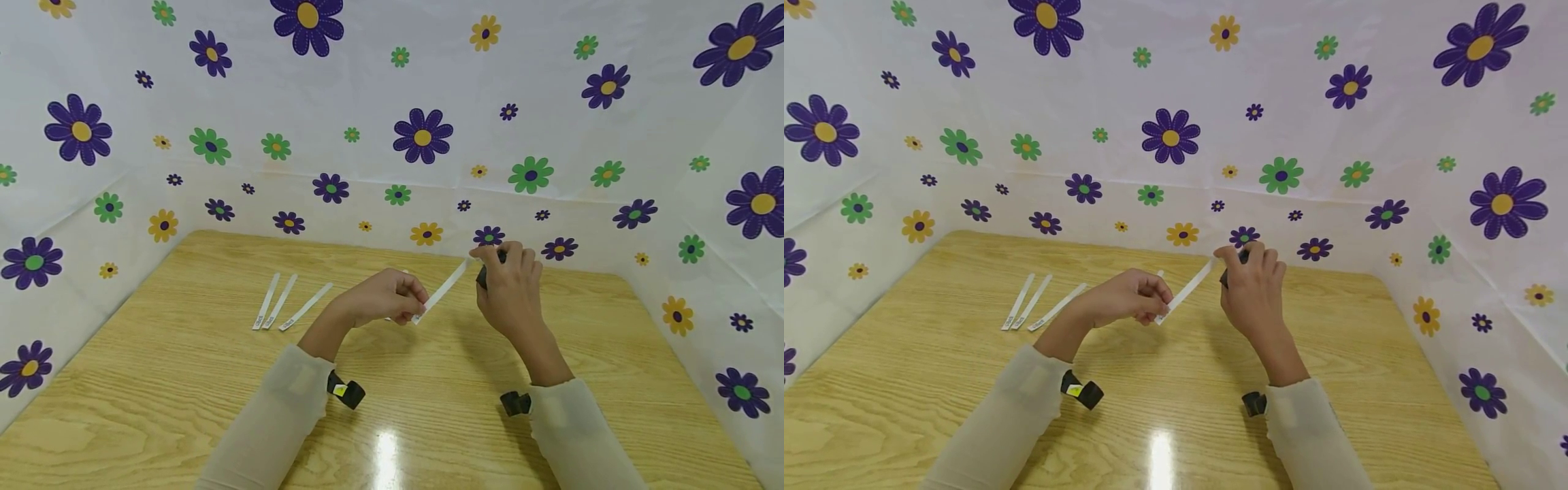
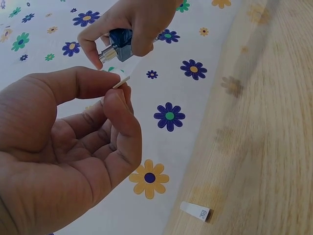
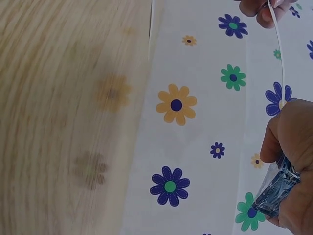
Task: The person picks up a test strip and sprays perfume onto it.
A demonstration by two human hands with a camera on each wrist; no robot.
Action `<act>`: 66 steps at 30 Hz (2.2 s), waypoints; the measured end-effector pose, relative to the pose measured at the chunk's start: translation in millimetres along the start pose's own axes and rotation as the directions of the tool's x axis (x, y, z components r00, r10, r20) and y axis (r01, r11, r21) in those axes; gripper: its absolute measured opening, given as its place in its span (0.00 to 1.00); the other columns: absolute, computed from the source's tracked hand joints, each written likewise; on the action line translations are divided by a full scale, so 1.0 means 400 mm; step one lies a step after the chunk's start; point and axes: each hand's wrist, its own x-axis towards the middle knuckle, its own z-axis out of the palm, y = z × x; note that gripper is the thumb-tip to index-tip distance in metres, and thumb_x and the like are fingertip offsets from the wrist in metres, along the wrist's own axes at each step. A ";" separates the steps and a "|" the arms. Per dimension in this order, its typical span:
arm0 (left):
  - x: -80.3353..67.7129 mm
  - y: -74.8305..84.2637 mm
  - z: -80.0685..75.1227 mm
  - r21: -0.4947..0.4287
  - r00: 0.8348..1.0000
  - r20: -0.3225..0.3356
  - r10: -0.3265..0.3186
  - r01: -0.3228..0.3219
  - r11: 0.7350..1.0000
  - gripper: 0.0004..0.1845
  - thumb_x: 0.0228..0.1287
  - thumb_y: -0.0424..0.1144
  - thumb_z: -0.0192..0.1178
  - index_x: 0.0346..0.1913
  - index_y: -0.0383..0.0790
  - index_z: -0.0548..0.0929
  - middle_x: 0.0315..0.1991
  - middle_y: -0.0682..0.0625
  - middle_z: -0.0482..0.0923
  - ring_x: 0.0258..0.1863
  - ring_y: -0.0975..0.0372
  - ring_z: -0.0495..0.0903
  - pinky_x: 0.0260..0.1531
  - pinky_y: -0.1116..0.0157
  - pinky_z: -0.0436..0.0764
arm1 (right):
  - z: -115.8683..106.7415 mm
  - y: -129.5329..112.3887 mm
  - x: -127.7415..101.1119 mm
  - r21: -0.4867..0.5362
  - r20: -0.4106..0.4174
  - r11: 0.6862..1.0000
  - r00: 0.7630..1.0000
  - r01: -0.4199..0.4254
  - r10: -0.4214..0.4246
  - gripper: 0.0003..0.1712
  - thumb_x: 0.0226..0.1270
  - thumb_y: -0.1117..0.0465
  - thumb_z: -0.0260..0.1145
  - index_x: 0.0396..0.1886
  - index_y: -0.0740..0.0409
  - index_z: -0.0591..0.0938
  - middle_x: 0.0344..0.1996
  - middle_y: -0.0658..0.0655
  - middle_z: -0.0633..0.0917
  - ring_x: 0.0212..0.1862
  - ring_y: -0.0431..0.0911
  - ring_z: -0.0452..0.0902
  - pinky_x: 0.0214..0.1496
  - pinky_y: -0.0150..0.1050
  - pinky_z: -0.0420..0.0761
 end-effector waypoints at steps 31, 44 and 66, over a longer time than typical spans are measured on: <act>0.002 -0.021 -0.022 0.001 1.000 -0.019 -0.012 0.012 1.000 0.06 0.73 0.32 0.60 0.46 0.32 0.81 0.35 0.45 0.79 0.29 0.59 0.76 0.38 0.56 0.81 | 0.006 0.005 0.001 0.010 0.014 0.999 0.999 -0.040 0.039 0.33 0.56 0.74 0.70 0.60 0.51 0.72 0.52 0.74 0.70 0.48 0.69 0.65 0.43 0.60 0.66; -0.012 -0.056 -0.090 -0.021 0.986 -0.143 -0.080 0.078 0.997 0.06 0.74 0.32 0.59 0.47 0.31 0.81 0.38 0.43 0.79 0.32 0.57 0.77 0.40 0.59 0.82 | 0.004 0.008 0.001 0.036 0.020 0.999 0.999 -0.034 0.033 0.34 0.57 0.75 0.70 0.61 0.51 0.72 0.54 0.75 0.70 0.49 0.70 0.65 0.44 0.62 0.66; -0.016 -0.137 -0.127 0.084 0.941 -0.283 -0.186 0.218 0.972 0.06 0.71 0.29 0.59 0.44 0.28 0.82 0.32 0.44 0.77 0.27 0.59 0.74 0.30 0.65 0.76 | 0.006 0.009 0.000 0.042 0.053 0.998 0.998 -0.036 0.033 0.32 0.59 0.72 0.69 0.61 0.47 0.71 0.54 0.76 0.69 0.49 0.71 0.65 0.44 0.63 0.67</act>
